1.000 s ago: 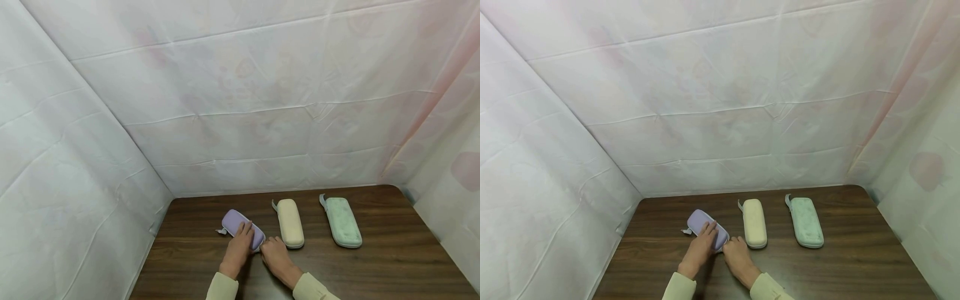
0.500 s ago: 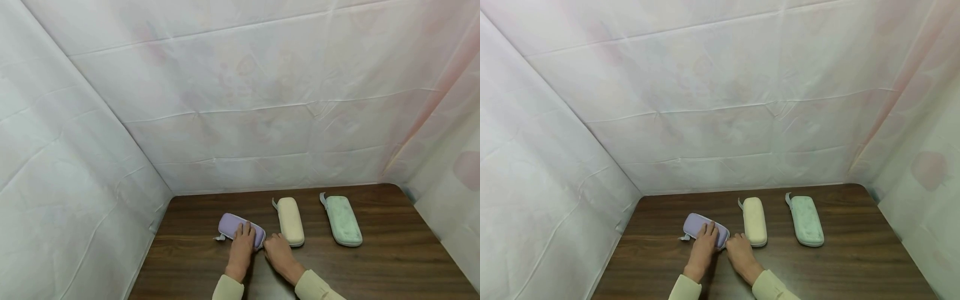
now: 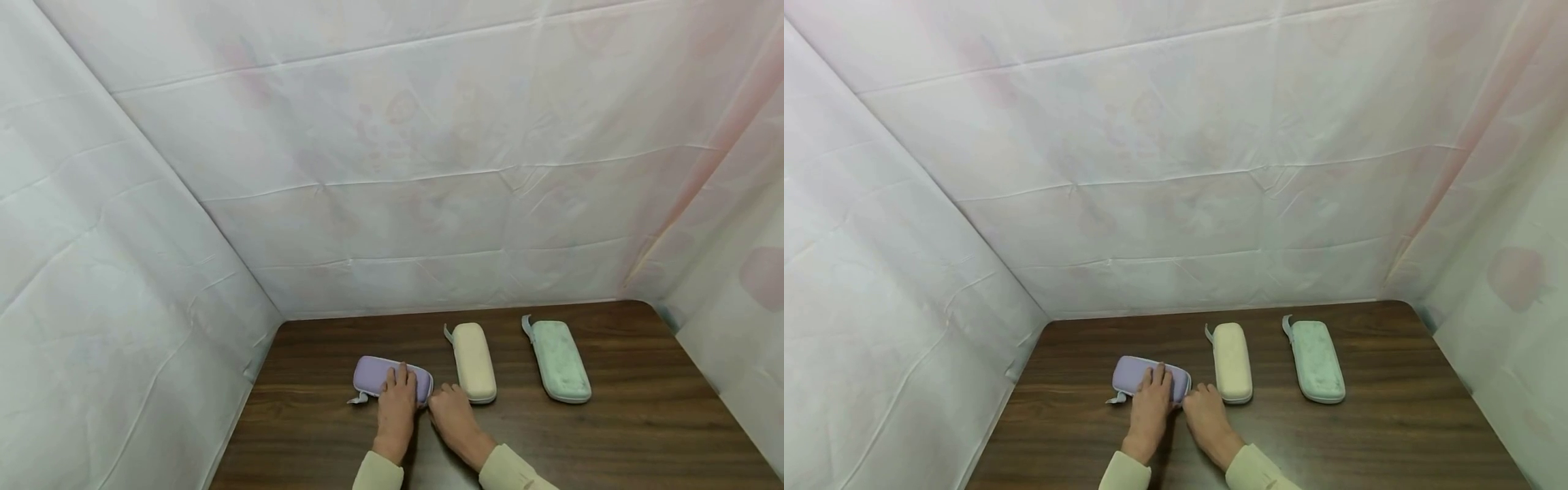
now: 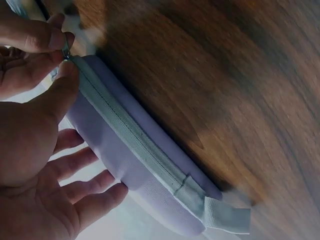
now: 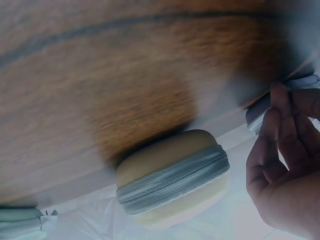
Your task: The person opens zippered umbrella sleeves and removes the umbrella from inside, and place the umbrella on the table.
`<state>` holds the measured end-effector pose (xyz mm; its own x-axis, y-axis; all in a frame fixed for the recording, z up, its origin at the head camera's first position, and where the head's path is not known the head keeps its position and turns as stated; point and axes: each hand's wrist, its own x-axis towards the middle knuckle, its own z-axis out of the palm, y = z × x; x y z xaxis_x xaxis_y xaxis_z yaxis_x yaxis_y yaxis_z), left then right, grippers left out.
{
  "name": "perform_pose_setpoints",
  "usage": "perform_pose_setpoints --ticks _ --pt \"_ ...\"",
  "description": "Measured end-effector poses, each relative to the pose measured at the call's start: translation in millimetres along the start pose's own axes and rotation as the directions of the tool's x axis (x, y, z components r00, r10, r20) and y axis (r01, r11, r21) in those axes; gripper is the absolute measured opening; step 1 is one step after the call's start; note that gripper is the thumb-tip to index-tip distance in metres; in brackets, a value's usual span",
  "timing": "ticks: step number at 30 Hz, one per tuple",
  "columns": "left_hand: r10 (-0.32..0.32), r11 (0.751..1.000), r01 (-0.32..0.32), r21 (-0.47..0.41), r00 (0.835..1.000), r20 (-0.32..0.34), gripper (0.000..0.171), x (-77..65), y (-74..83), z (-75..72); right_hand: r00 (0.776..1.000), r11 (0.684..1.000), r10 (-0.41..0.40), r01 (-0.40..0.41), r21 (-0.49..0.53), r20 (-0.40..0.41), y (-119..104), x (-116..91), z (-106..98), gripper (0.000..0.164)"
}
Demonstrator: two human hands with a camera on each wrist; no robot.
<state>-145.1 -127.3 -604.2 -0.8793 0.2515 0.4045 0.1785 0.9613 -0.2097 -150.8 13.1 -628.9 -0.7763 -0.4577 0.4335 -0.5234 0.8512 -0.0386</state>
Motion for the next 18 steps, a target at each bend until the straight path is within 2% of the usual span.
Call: perform_pose_setpoints --ticks 5,9,13,15,18 --pt "0.015 1.000 -0.015 -0.009 1.000 -0.007 0.074 1.0 -3.1 0.8 1.000 1.000 0.002 -0.002 -0.012 0.007 -1 1 0 0.019" --pt "0.050 0.994 -0.048 -0.101 0.999 0.014 0.067 3.0 -14.3 -4.5 1.000 0.999 0.005 -0.004 -0.050 0.029 0 3 -2 0.017" --pt "0.059 0.982 -0.050 -0.185 0.997 0.048 0.061 4.6 -23.0 -8.8 0.999 0.997 -0.004 0.007 -0.079 0.044 1 4 -4 0.017" --pt "0.056 0.982 -0.047 -0.185 0.998 0.042 0.060 4.5 -23.6 -7.9 0.999 0.996 -0.012 0.016 -0.088 0.045 1 4 -5 0.015" --pt "0.034 0.991 -0.032 -0.133 0.999 0.015 0.060 3.6 -19.6 -6.3 0.999 0.994 -0.024 0.026 -0.102 0.022 0 4 -4 0.012"
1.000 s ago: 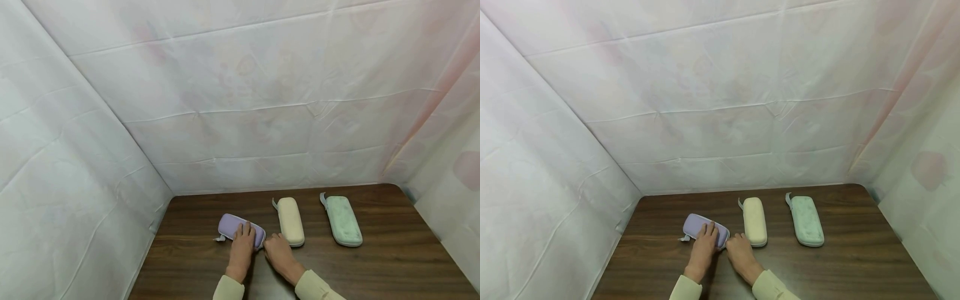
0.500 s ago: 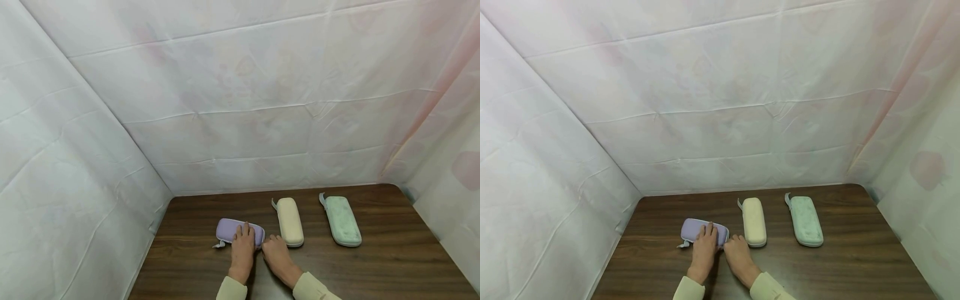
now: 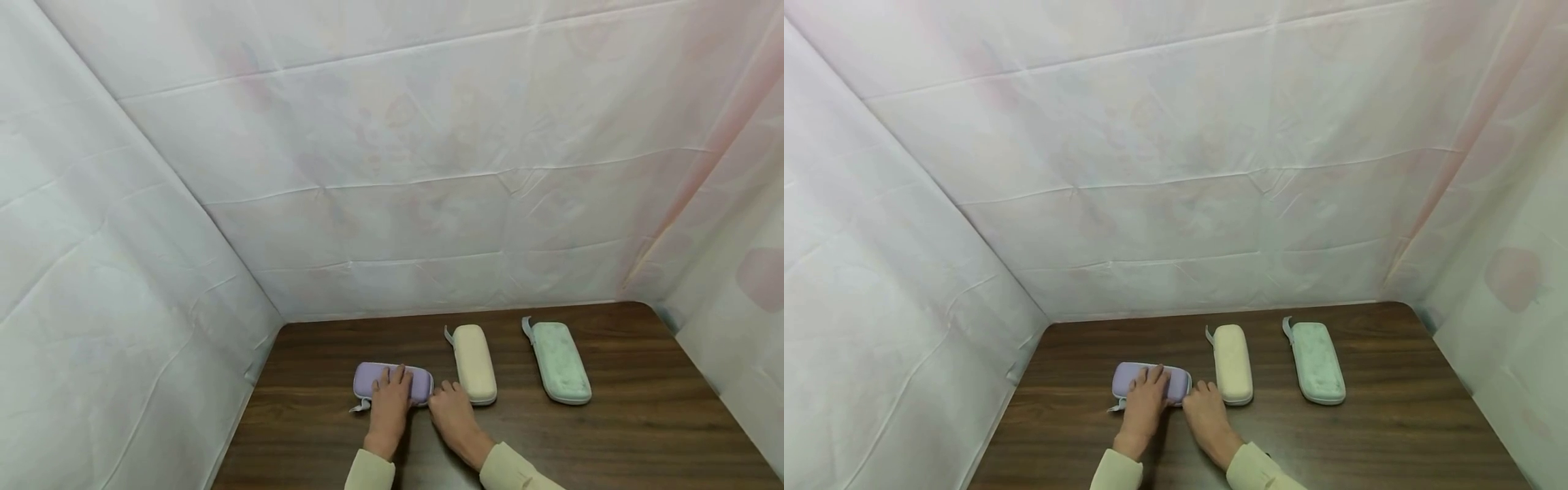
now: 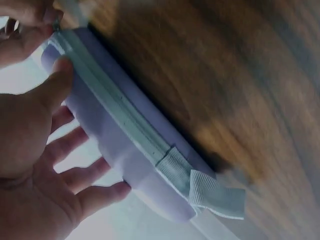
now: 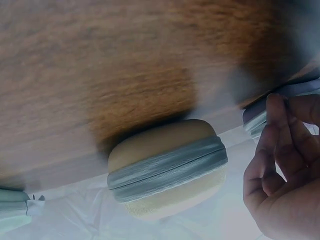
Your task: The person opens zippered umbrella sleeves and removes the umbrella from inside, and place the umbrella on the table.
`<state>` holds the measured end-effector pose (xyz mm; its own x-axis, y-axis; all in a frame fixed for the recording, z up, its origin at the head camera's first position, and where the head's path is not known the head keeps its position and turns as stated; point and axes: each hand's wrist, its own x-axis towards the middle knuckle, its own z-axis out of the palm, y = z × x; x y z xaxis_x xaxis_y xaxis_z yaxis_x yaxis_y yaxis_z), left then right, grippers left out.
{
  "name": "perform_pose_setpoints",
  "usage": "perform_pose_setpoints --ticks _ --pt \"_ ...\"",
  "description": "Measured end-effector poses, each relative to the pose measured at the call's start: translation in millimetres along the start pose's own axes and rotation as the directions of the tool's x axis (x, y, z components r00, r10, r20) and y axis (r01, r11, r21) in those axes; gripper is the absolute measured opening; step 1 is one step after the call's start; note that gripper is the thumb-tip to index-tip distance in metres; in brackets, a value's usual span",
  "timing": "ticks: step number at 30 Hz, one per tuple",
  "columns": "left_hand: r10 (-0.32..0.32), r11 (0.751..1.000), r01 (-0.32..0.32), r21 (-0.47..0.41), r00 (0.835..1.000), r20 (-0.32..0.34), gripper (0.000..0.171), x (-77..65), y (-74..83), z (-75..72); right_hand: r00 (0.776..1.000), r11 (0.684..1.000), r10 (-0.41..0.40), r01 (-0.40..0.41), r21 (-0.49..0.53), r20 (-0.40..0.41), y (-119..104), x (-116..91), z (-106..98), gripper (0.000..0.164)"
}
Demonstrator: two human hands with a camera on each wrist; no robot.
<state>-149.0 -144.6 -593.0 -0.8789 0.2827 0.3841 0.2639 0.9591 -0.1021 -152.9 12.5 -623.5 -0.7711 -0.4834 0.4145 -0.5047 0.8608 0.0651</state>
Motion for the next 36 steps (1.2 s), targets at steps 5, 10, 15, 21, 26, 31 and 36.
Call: perform_pose_setpoints --ticks 5,10,15,21,26,31,36 --pt "-0.063 0.995 0.066 0.073 0.997 -0.047 0.060 -1.5 10.1 6.5 0.998 1.000 -0.002 0.001 -0.022 -0.056 -2 -1 2 0.013" --pt "-0.123 0.987 0.131 0.091 0.989 -0.086 0.060 -1.5 18.4 12.0 0.999 1.000 0.000 -0.001 -0.026 -0.042 -3 -2 3 0.012" --pt "-0.167 0.980 0.179 0.087 0.977 -0.134 0.059 -0.4 24.4 17.1 0.997 1.000 0.019 -0.019 -0.010 -0.081 -6 -2 4 0.012" --pt "-0.188 0.976 0.204 0.079 0.966 -0.175 0.062 -2.2 27.4 20.5 0.996 0.999 0.034 -0.034 0.004 -0.084 -8 -2 4 0.013" --pt "-0.140 0.990 0.142 0.007 0.983 -0.120 0.058 -3.7 14.8 13.6 0.996 0.998 0.064 -0.064 0.006 -0.057 -7 -1 4 0.013" --pt "-0.089 0.996 0.087 -0.017 0.993 -0.082 0.052 -7.1 -1.0 4.8 0.995 0.997 0.071 -0.071 0.010 -0.070 -4 -2 5 0.013" --pt "-0.093 0.995 0.091 -0.052 0.995 -0.045 0.053 -9.7 -4.4 5.4 0.994 0.997 0.074 -0.073 0.008 -0.082 -3 -1 7 0.013"
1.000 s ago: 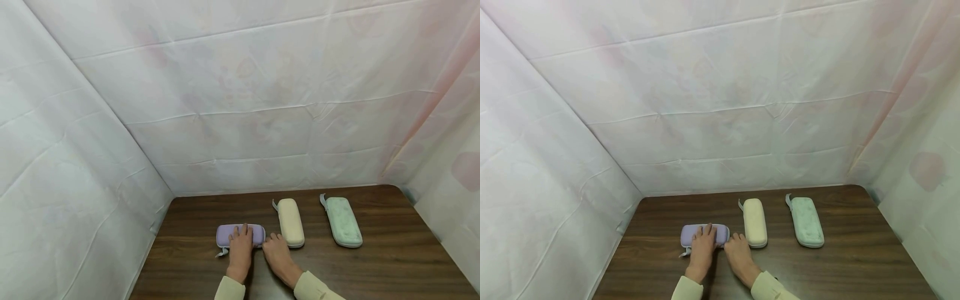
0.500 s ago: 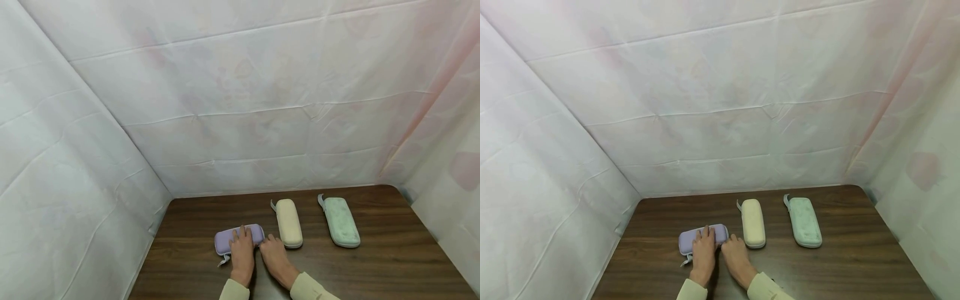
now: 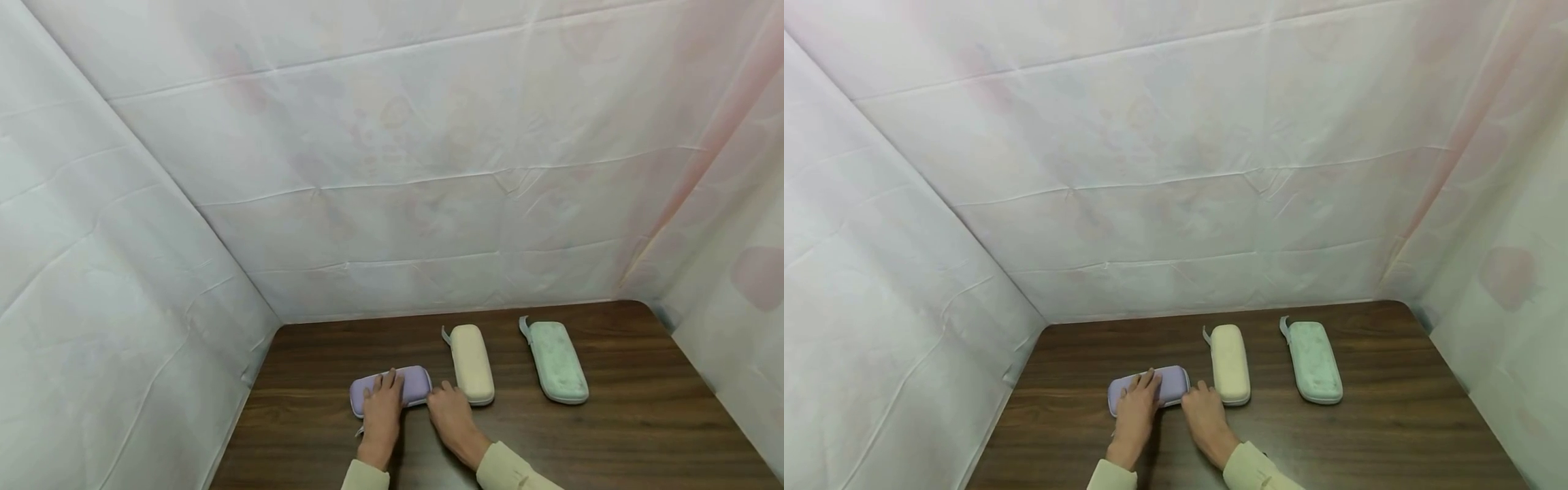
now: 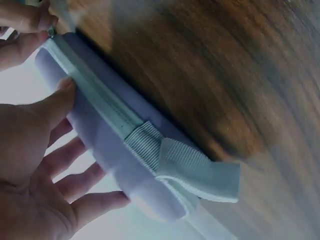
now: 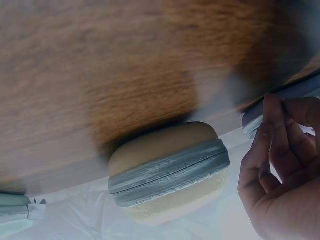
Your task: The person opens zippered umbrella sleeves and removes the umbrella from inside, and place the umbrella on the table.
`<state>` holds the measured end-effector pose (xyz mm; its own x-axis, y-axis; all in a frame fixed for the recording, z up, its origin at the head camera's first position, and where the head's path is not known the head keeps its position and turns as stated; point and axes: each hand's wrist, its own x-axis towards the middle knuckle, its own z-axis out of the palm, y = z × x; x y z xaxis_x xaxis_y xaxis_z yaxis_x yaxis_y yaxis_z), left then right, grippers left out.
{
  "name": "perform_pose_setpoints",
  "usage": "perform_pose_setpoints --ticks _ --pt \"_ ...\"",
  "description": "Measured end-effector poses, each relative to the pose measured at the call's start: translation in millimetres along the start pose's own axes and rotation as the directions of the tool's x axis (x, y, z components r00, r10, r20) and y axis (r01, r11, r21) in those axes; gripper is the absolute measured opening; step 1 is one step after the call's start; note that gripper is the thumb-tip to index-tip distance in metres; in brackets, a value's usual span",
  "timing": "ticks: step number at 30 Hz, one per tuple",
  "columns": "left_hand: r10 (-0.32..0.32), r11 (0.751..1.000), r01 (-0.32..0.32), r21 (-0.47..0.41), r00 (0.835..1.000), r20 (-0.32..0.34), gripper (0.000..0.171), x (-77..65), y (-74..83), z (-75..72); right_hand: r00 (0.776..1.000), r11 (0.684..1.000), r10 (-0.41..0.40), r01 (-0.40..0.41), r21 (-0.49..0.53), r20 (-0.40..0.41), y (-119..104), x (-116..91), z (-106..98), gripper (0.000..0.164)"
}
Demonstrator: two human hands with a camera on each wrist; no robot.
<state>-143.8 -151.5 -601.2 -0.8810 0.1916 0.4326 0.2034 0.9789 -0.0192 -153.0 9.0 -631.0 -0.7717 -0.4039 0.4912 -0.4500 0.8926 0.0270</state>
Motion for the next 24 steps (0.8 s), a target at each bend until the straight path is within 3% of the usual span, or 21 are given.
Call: perform_pose_setpoints --ticks 10,18,24 --pt "-0.101 0.995 0.100 -0.026 0.994 -0.032 0.052 -0.7 12.5 6.5 1.000 1.000 -0.004 0.003 -0.029 -0.030 -8 0 -1 0.013" --pt "-0.118 0.991 0.124 0.055 0.988 -0.100 0.052 0.4 17.5 14.0 0.999 0.999 -0.001 -0.001 -0.038 -0.040 -15 3 1 0.011" --pt "-0.120 0.991 0.123 0.048 0.991 -0.066 0.052 1.9 16.8 11.3 1.000 0.999 -0.005 0.004 -0.042 -0.023 -19 4 4 0.011"
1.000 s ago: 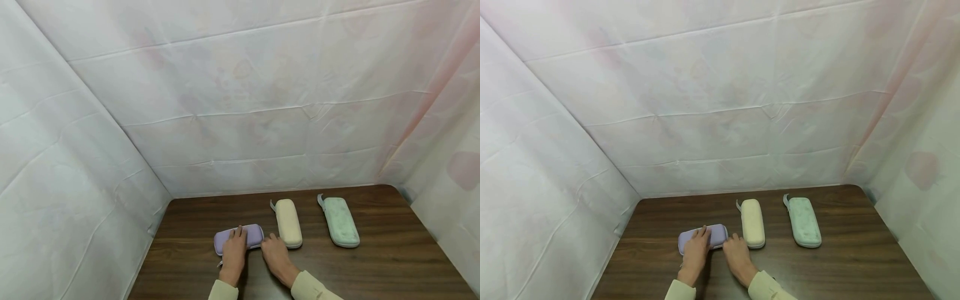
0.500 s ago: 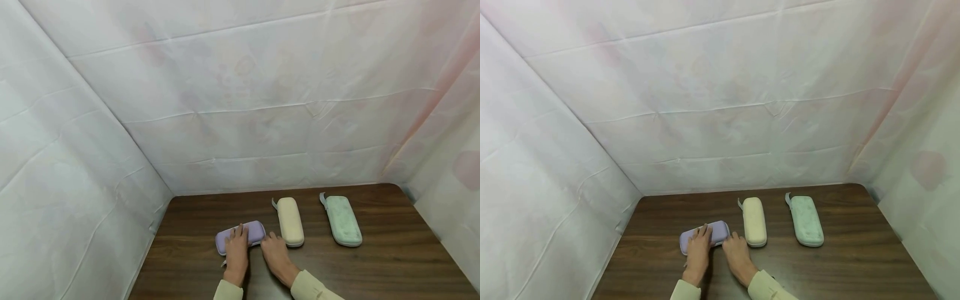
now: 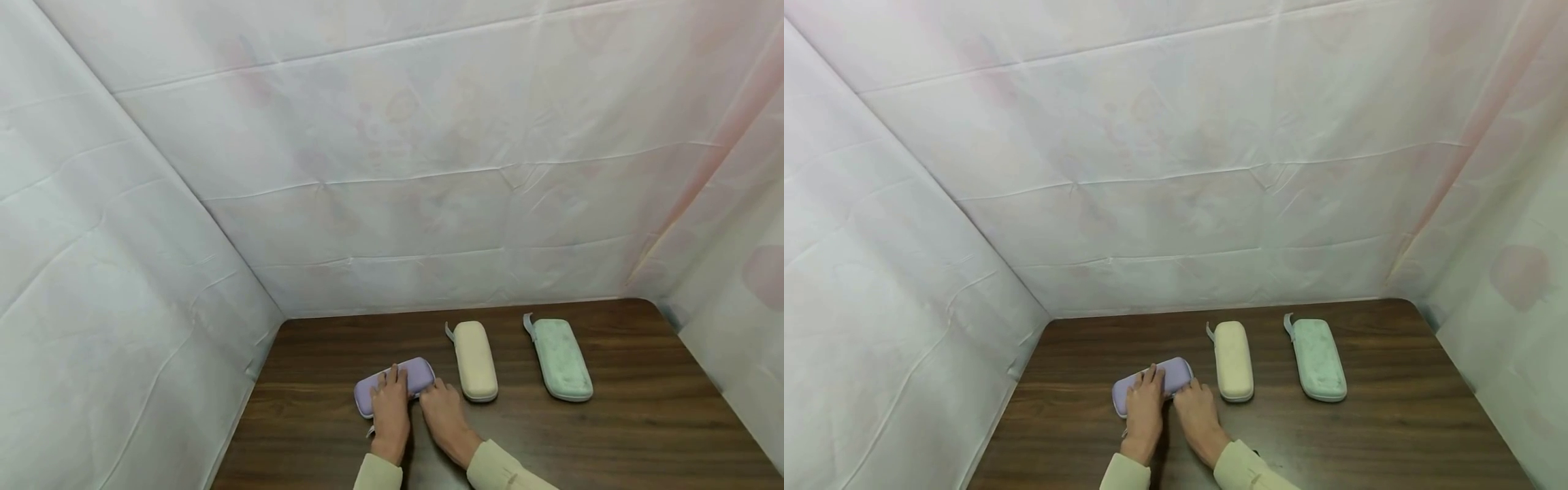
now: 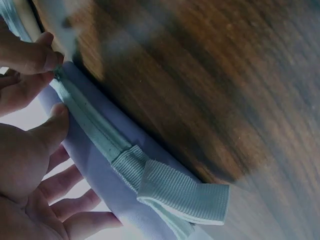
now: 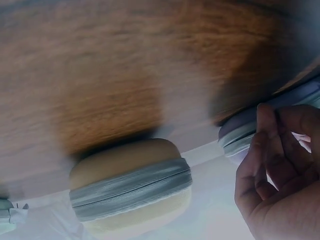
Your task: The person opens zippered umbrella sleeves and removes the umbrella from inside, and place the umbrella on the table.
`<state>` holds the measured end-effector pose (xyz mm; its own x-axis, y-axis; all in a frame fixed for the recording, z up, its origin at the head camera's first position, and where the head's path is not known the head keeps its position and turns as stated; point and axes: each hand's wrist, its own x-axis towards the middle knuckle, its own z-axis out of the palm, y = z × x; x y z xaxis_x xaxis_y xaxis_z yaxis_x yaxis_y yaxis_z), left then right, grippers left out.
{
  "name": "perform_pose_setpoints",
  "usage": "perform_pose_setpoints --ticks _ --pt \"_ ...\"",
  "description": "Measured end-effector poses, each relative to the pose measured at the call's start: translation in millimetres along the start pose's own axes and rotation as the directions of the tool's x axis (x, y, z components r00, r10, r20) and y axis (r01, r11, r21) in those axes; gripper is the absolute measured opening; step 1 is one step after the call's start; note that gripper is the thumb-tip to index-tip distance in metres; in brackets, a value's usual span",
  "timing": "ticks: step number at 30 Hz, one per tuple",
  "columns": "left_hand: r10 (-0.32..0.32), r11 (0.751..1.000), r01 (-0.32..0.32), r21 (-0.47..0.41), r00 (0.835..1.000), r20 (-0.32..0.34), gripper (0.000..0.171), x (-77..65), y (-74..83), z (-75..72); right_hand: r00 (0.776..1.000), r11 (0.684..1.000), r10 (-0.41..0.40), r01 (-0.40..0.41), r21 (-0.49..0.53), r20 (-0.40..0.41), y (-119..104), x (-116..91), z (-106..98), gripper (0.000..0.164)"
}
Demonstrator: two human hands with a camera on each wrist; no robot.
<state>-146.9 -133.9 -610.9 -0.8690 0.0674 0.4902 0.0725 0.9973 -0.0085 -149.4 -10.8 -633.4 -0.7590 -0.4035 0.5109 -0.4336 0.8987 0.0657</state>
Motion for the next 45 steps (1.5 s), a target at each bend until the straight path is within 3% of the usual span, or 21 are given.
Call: perform_pose_setpoints --ticks 4,9,12,18,25,36,45 --pt "0.058 0.997 -0.057 -0.060 0.998 0.019 0.048 3.5 -7.5 -7.6 1.000 1.000 0.019 -0.019 0.003 0.025 0 0 0 0.011" --pt "0.136 0.981 -0.138 -0.137 0.990 -0.027 0.043 7.2 -22.7 -18.9 0.997 0.999 0.038 -0.039 0.017 0.064 3 1 -2 0.012" --pt "0.165 0.976 -0.167 -0.140 0.986 -0.021 0.043 7.3 -27.7 -21.3 0.996 0.999 0.039 -0.041 0.022 0.076 4 1 -4 0.012" --pt "0.119 0.986 -0.117 -0.122 0.993 0.016 0.046 2.7 -25.8 -15.7 0.998 1.000 0.014 -0.014 0.013 0.054 2 2 -3 0.009" --pt "0.067 0.997 -0.066 -0.047 0.998 0.010 0.047 0.3 -18.1 -11.3 1.000 1.000 -0.006 0.006 -0.003 -0.016 -4 3 0 0.008" --pt "0.041 0.999 -0.041 -0.035 0.999 0.007 0.047 -0.4 -12.3 -8.1 0.999 0.999 -0.032 0.032 0.000 -0.024 -13 3 -2 0.011" --pt "0.043 0.999 -0.043 -0.020 0.999 0.017 0.044 -3.1 -13.5 -9.9 0.998 0.999 -0.042 0.043 -0.005 0.040 -19 3 -3 0.012"
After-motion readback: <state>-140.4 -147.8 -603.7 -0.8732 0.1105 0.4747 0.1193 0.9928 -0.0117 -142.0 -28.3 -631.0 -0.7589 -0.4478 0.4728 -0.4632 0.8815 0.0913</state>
